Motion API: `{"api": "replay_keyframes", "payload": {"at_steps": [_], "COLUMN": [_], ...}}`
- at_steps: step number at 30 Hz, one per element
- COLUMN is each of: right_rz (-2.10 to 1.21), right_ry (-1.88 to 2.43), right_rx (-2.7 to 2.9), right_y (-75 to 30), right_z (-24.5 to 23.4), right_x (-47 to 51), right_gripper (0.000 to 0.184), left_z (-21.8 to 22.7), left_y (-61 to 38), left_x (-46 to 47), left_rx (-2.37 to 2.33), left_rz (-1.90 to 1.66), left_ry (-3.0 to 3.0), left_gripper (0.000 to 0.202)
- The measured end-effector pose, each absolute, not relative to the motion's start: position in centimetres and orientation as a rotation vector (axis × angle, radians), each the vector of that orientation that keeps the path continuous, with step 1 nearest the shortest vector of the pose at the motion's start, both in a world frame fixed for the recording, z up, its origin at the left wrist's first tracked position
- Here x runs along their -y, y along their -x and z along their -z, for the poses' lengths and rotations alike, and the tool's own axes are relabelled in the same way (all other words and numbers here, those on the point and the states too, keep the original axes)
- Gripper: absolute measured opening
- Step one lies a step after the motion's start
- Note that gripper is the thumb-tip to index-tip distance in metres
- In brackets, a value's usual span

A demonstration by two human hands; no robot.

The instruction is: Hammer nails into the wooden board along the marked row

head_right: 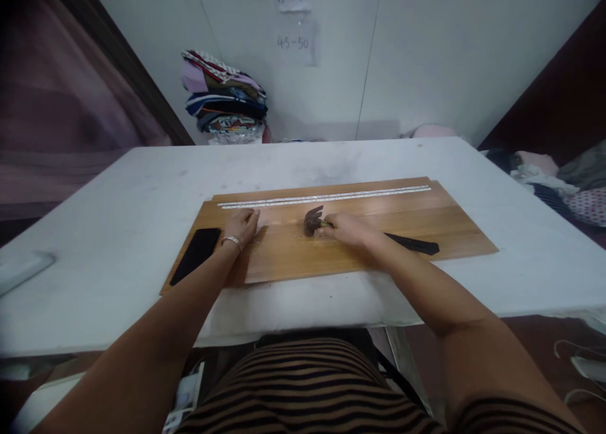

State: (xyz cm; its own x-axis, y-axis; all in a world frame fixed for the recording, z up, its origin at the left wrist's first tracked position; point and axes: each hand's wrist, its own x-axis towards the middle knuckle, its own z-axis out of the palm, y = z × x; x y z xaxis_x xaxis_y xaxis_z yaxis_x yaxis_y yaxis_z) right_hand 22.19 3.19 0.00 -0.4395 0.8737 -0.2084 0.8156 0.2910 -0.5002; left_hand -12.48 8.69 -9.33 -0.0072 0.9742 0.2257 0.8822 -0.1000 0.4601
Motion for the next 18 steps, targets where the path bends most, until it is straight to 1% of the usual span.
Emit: {"api": "replay_keyframes", "payload": {"at_steps": [4, 13, 18], "right_rz": [-0.809, -0.904, -0.85], "right_ry": [1.623, 1.569, 1.602], "right_rx": [2.424, 2.448, 2.443], "right_y": [-22.25, -21.72, -22.22], "right_z": [0.0, -0.07, 0.03], "right_x": [-3.37, -3.01, -3.23], "right_gripper": [0.042, 0.04, 0.039], "left_z": [9.23, 8.97, 9.2], "left_y": [12.48, 12.39, 12.46], "left_x": [-8.7, -8.6, -8.67], "left_rx": [-1.963, -1.972, -1.971], "left_rz": [-0.734, -0.719, -0.739], "left_ry": [-2.069, -2.074, -2.067], "left_gripper": [0.045, 0.047, 0.048]}}
